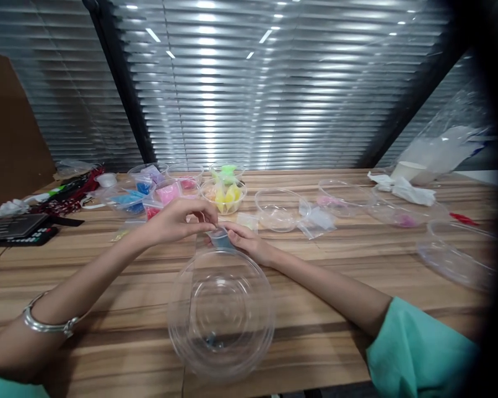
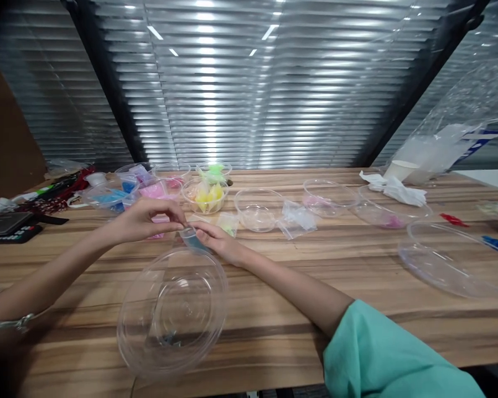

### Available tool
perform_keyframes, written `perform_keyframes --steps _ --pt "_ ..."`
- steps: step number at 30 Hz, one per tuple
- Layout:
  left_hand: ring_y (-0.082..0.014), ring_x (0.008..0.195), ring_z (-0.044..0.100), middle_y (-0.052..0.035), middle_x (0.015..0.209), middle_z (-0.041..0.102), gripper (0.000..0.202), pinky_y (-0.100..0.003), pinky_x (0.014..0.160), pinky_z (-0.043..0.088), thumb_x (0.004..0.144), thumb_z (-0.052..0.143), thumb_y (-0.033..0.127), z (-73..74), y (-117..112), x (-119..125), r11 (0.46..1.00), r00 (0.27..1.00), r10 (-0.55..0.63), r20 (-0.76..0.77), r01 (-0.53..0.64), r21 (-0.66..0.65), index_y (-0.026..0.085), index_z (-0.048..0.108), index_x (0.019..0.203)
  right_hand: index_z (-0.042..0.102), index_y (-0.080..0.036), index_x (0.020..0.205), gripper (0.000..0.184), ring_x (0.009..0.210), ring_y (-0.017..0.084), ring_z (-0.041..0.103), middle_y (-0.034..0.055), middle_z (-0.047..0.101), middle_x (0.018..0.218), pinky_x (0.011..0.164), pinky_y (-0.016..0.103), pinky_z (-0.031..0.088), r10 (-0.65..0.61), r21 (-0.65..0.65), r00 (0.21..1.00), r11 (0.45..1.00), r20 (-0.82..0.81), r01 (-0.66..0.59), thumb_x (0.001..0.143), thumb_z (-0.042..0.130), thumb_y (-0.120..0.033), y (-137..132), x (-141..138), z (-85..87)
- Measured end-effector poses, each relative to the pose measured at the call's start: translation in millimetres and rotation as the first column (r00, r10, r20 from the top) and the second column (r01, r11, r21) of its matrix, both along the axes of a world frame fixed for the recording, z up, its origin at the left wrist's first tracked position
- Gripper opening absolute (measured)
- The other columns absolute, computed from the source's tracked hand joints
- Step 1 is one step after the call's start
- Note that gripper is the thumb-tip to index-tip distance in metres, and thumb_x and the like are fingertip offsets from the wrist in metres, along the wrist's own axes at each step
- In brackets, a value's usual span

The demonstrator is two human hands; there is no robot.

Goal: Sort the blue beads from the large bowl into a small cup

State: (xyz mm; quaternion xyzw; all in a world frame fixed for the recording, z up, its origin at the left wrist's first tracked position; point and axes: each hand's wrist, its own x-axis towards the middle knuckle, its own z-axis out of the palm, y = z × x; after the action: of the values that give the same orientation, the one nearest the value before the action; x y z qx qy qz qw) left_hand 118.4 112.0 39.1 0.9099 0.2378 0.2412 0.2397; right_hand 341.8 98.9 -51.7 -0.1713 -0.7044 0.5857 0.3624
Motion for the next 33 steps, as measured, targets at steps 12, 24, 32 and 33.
perform_keyframes --steps 12,24,32,33 --pt "-0.0112 0.084 0.068 -0.0026 0.093 0.073 0.014 -0.02 0.075 0.052 0.091 0.067 0.028 -8.0 9.4 -3.1 0.995 0.997 -0.072 -0.027 0.074 0.068 0.019 0.072 0.101 0.054 -0.02 0.136 0.054 0.128 0.024 0.054 0.0113 0.056 0.139 0.111 0.043 0.039 -0.012 0.002 1.0 1.0 0.023 0.012 0.097 0.049 -0.057 -2.7 1.1 2.7" --pt "-0.0107 0.081 0.068 -0.0029 0.088 0.073 0.011 -0.018 0.073 0.049 0.093 0.064 0.023 -4.8 5.5 -0.7 0.983 0.995 -0.093 -0.033 0.097 0.156 0.016 0.073 0.096 0.059 -0.018 0.129 0.052 0.127 0.026 0.053 0.0108 0.06 0.132 0.113 0.045 0.035 -0.022 0.018 1.0 1.0 0.011 0.022 0.096 0.051 -0.058 -0.3 0.5 0.4" --pt "-0.0127 0.086 0.071 -0.0039 0.098 0.076 0.015 -0.019 0.078 0.052 0.093 0.062 0.018 -0.4 3.2 -1.1 0.988 0.996 -0.08 -0.032 0.084 0.13 0.018 0.073 0.104 0.053 -0.02 0.134 0.051 0.119 0.025 0.061 0.0112 0.065 0.125 0.109 0.046 0.042 0.02 -0.062 1.0 0.998 -0.019 -0.021 0.097 0.05 -0.055 -1.5 1.7 -3.6" --pt "-0.0128 0.087 0.071 -0.0041 0.099 0.076 0.016 -0.019 0.078 0.052 0.094 0.062 0.018 -0.3 2.8 -1.1 0.988 0.996 -0.082 -0.029 0.085 0.127 0.019 0.073 0.105 0.053 -0.02 0.134 0.051 0.119 0.025 0.062 0.0112 0.066 0.125 0.109 0.046 0.042 0.021 -0.069 1.0 0.997 -0.022 -0.022 0.097 0.05 -0.055 -1.8 1.6 -3.3"
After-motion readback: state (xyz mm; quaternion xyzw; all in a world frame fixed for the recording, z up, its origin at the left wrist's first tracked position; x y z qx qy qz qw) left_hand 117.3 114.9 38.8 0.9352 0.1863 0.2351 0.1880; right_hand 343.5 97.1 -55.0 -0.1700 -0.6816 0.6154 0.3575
